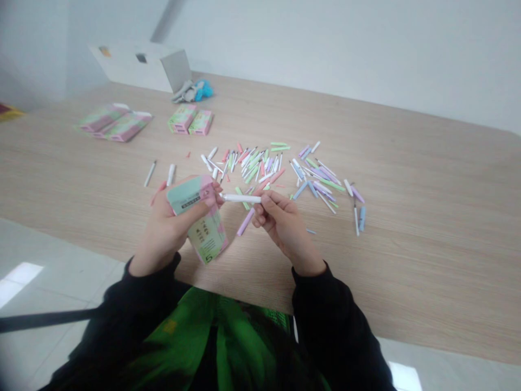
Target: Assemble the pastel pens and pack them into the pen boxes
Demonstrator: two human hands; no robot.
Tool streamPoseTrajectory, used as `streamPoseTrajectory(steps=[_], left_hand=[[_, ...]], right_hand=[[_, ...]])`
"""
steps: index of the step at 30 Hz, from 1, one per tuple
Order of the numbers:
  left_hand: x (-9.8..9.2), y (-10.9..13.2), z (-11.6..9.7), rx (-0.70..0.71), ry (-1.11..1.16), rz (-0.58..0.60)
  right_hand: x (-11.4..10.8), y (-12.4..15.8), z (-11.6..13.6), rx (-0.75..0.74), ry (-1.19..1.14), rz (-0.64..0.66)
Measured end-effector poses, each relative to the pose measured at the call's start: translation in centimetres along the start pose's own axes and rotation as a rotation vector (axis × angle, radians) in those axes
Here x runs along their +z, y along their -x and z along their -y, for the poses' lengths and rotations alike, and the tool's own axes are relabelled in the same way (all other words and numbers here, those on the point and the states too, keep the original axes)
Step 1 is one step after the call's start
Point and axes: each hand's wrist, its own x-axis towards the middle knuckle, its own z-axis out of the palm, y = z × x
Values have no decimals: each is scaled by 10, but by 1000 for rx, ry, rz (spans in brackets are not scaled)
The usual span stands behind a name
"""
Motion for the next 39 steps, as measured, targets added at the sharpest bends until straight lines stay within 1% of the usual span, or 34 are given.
streamPoseTrajectory(steps=[4,7,10,15,18,21,27,29,31,33,34,36,39], left_hand=[[8,0,-4,-18,-18,29],[10,2,-4,-31,-38,-15],[9,3,-4,-21,-91,-63],[8,1,-10,-11,-206,-78],[7,1,-12,-9,-231,-104],[8,1,-11,10,-246,-103],[5,3,-11,9,-207,-161],[3,5,-11,59,-197,-149],[1,7,-12,163,-235,-116],[0,10,-13,290,-280,-49],[0,11,-13,351,-287,-12],[1,13,-13,441,-267,35],[5,18,-11,493,-263,47]], right_hand=[[7,0,-3,-31,49,38],[9,0,-7,-17,43,50],[10,-1,-12,51,-11,42],[7,-3,-18,195,-160,4],[3,-5,-18,237,-231,-23],[1,-5,-17,246,-257,-54],[-6,-8,-17,214,-216,-114],[-10,-9,-13,200,-183,-131],[-13,-8,-4,127,-121,-146],[-9,-2,12,-11,3,-124],[-4,2,23,-90,95,-93],[12,15,48,-244,314,-25],[46,34,82,-463,675,43]])
